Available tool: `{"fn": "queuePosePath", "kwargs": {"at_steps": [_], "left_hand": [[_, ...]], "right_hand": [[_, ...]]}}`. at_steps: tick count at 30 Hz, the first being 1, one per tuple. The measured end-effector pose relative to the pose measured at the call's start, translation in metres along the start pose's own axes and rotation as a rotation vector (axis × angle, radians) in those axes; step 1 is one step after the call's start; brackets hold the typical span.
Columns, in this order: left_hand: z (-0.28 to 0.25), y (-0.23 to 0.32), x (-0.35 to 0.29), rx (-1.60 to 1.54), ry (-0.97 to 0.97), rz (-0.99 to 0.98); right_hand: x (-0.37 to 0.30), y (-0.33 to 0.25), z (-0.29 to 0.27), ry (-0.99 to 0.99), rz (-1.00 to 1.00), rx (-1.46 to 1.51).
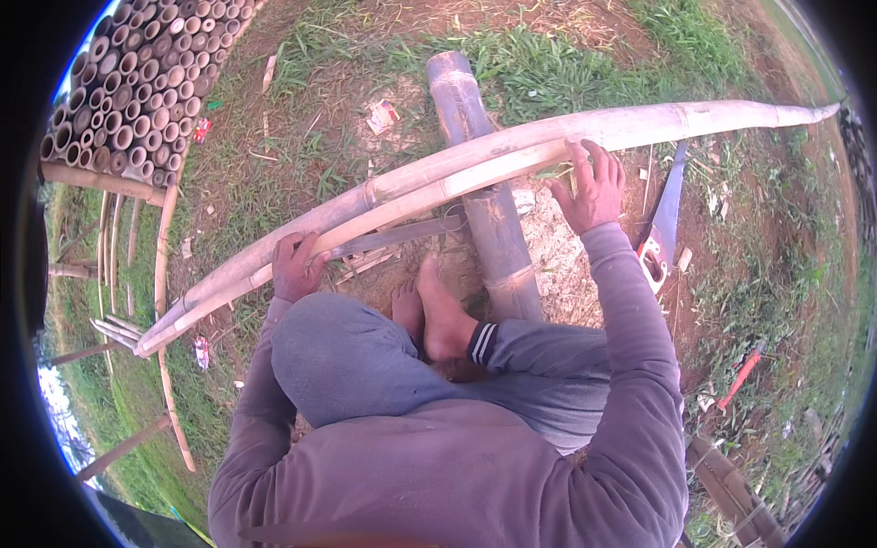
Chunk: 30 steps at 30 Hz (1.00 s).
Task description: The person sits on the ground and uses a machete to chop a long bamboo pole into shorter segments. They repeatedly position the bamboo on a wooden stand, strike it with the machete, and move the cut pieces aside.
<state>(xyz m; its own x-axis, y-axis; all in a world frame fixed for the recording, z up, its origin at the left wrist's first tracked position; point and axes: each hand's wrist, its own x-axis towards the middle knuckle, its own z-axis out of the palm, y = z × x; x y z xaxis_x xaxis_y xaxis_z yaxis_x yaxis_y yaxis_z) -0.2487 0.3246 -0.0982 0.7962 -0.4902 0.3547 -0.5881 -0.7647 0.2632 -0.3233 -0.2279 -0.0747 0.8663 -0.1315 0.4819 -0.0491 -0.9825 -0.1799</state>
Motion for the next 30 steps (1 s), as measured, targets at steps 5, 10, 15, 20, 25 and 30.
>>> {"fn": "queuePosePath", "kwargs": {"at_steps": [5, 10, 15, 20, 25, 30], "left_hand": [[0.002, -0.007, 0.007, 0.034, 0.071, -0.006], [0.005, -0.004, 0.013, 0.148, 0.025, 0.03], [0.001, 0.004, 0.018, 0.241, 0.002, 0.031], [0.0, 0.008, 0.024, 0.288, -0.041, 0.043], [0.001, 0.001, 0.018, 0.288, -0.064, 0.027], [0.006, -0.007, 0.015, 0.281, -0.07, 0.022]], "right_hand": [[-0.113, 0.136, -0.016, -0.661, 0.577, -0.178], [-0.221, 0.188, -0.029, -0.915, 0.81, -0.224], [-0.209, 0.176, -0.013, -0.943, 0.972, -0.311], [-0.203, 0.167, -0.007, -0.947, 0.894, -0.34], [-0.206, 0.176, 0.003, -1.011, 0.871, -0.292], [-0.211, 0.175, -0.004, -1.016, 0.838, -0.165]]}}
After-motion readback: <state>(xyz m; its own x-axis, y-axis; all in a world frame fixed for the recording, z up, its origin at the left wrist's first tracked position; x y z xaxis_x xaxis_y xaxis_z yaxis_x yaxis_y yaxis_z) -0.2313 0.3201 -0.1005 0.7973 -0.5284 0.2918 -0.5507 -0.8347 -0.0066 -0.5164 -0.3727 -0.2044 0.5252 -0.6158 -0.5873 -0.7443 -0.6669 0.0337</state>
